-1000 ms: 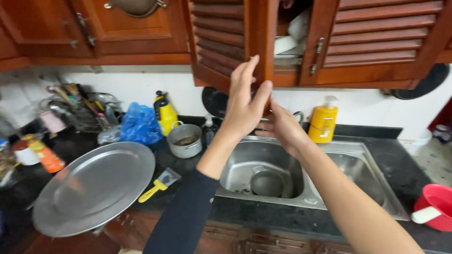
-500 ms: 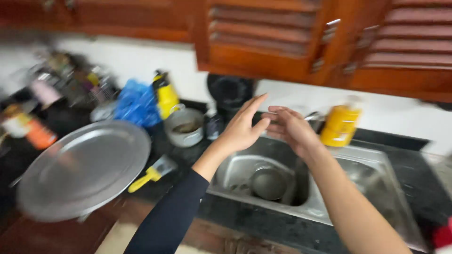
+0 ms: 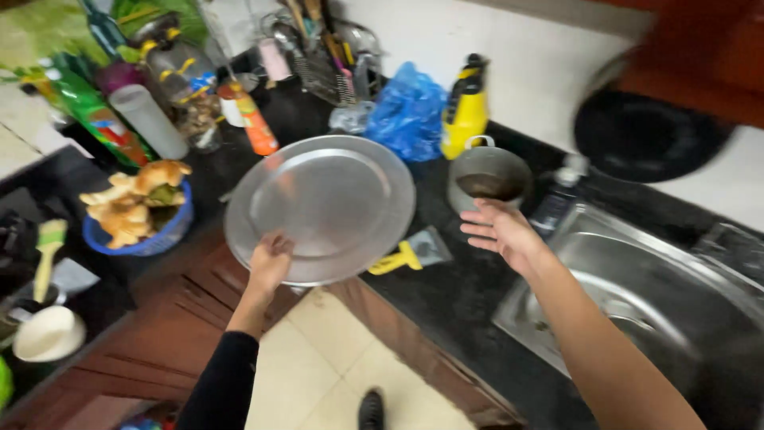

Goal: Organizing clean bowls and plates into a kitchen cabinet and moving trays.

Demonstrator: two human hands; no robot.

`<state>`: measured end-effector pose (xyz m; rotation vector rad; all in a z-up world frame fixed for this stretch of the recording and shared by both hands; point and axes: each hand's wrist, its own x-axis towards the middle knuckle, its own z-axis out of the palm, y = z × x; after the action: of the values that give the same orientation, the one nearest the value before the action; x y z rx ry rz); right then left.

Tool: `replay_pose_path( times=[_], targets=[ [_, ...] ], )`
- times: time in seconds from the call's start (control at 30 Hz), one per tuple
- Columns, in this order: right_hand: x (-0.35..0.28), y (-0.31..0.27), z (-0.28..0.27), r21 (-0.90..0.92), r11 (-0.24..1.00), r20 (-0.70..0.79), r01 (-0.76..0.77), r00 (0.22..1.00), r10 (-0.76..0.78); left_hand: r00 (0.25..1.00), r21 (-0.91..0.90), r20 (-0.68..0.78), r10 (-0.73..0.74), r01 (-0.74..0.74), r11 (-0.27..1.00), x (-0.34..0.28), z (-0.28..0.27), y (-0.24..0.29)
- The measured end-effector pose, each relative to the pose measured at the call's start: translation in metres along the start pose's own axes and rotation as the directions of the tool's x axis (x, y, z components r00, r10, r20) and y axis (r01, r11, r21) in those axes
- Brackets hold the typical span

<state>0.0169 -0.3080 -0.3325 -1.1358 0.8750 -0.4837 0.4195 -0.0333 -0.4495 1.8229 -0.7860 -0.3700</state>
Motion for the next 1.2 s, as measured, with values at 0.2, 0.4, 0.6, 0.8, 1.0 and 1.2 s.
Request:
replay_pose_path(
  times=[0.2, 0.4, 0.6, 0.8, 1.0, 1.2],
  targets=[
    [0.134, 0.071, 0.075, 0.063, 0.989, -0.190, -0.131, 0.972, 0.141, 0.974, 0.263, -0.180, -0.137, 0.182, 0.947, 0.083, -0.091, -0.088],
    [0.173, 0.084, 0.125, -0.038, 0.932, -0.467, -0.361, 0.831, 0.302, 0.899, -0.014, -0.127, -0.419, 0.421, 0.907, 0.157, -0.100, -0.203],
    [0.265, 0.222, 0.064, 0.478, 0.872, -0.163, -0.105, 0.965, 0.206, 0.873, -0.171, -0.245, -0.421, 0.389, 0.905, 0.166, -0.072, -0.234],
    [0.223, 0.158, 0.135, 0.695, 0.716, -0.212, -0.060, 0.935, 0.284, 0.870, 0.055, -0.450, -0.201, 0.251, 0.966, 0.149, -0.066, -0.220],
    [0.157, 0.156, 0.121, -0.773, 0.631, -0.139, 0.065, 0.953, -0.269, 0.892, 0.162, -0.434, -0.129, 0.218, 0.963, 0.147, -0.085, -0.172],
    [0.090, 0.126, 0.104, 0.522, 0.853, -0.340, -0.025, 0.911, 0.234, 0.935, 0.016, -0.354, -0.034, 0.042, 0.999, 0.119, -0.095, -0.094]
  ],
)
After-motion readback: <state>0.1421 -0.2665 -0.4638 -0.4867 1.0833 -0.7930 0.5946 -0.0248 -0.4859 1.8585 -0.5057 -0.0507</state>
